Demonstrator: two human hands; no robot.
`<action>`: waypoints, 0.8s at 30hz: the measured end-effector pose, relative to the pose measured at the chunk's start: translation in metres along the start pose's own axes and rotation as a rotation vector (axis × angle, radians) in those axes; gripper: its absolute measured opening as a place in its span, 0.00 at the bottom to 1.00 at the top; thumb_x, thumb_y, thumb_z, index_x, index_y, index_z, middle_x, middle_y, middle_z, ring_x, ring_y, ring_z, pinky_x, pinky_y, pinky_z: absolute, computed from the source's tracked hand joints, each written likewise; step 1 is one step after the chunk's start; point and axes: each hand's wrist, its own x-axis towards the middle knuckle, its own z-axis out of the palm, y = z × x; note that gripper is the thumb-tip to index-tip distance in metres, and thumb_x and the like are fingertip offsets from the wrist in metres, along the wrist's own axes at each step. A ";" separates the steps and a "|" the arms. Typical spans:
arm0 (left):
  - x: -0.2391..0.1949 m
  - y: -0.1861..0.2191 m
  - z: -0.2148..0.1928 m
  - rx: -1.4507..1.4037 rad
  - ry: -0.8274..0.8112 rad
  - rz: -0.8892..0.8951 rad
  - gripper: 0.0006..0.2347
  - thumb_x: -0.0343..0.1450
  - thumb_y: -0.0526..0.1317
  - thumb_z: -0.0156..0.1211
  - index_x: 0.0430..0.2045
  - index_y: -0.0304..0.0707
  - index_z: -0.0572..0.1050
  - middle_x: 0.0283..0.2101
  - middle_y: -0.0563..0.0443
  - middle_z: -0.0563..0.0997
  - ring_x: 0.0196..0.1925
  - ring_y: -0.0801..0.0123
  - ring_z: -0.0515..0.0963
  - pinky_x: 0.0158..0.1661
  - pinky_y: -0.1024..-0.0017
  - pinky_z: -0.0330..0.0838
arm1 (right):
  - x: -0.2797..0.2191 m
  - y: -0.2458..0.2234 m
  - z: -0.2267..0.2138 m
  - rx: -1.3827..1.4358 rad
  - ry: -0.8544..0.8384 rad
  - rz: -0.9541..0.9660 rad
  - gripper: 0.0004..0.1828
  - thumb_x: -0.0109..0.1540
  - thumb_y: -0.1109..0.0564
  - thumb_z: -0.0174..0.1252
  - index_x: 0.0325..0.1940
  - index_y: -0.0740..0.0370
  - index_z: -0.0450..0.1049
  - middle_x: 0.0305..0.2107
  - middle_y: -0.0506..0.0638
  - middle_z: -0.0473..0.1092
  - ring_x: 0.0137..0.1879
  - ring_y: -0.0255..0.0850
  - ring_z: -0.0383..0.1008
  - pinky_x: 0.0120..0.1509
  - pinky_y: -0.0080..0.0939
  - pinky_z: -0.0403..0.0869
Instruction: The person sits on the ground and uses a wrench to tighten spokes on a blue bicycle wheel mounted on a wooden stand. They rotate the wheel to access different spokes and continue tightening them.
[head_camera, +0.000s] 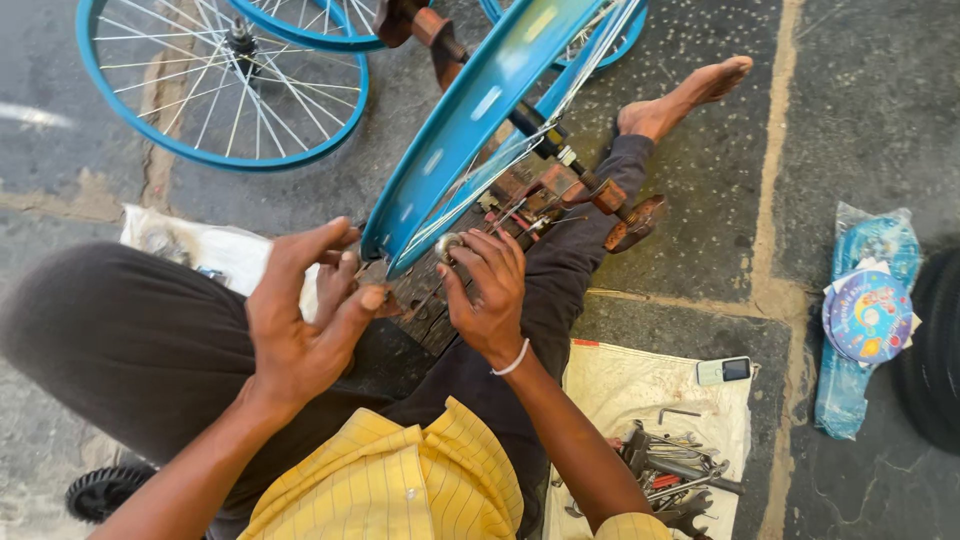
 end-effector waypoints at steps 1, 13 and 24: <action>0.001 0.001 0.000 -0.030 -0.028 -0.022 0.24 0.71 0.38 0.70 0.60 0.26 0.69 0.52 0.41 0.77 0.52 0.63 0.77 0.54 0.70 0.73 | 0.009 -0.015 -0.012 0.094 -0.021 -0.030 0.15 0.60 0.61 0.68 0.50 0.60 0.76 0.51 0.53 0.74 0.63 0.52 0.74 0.75 0.54 0.65; 0.090 0.063 0.020 -0.185 -0.037 -0.053 0.24 0.65 0.34 0.72 0.57 0.31 0.74 0.43 0.52 0.72 0.33 0.79 0.71 0.31 0.79 0.67 | 0.134 -0.048 -0.059 1.112 -0.163 0.082 0.30 0.65 0.60 0.57 0.72 0.66 0.63 0.69 0.51 0.65 0.76 0.43 0.63 0.82 0.44 0.60; 0.089 0.062 0.026 -0.200 0.043 -0.033 0.23 0.65 0.36 0.74 0.54 0.28 0.74 0.44 0.53 0.72 0.35 0.81 0.69 0.31 0.83 0.68 | 0.139 -0.044 -0.036 0.178 0.241 -0.218 0.16 0.65 0.58 0.65 0.53 0.62 0.68 0.43 0.53 0.74 0.48 0.42 0.79 0.49 0.43 0.78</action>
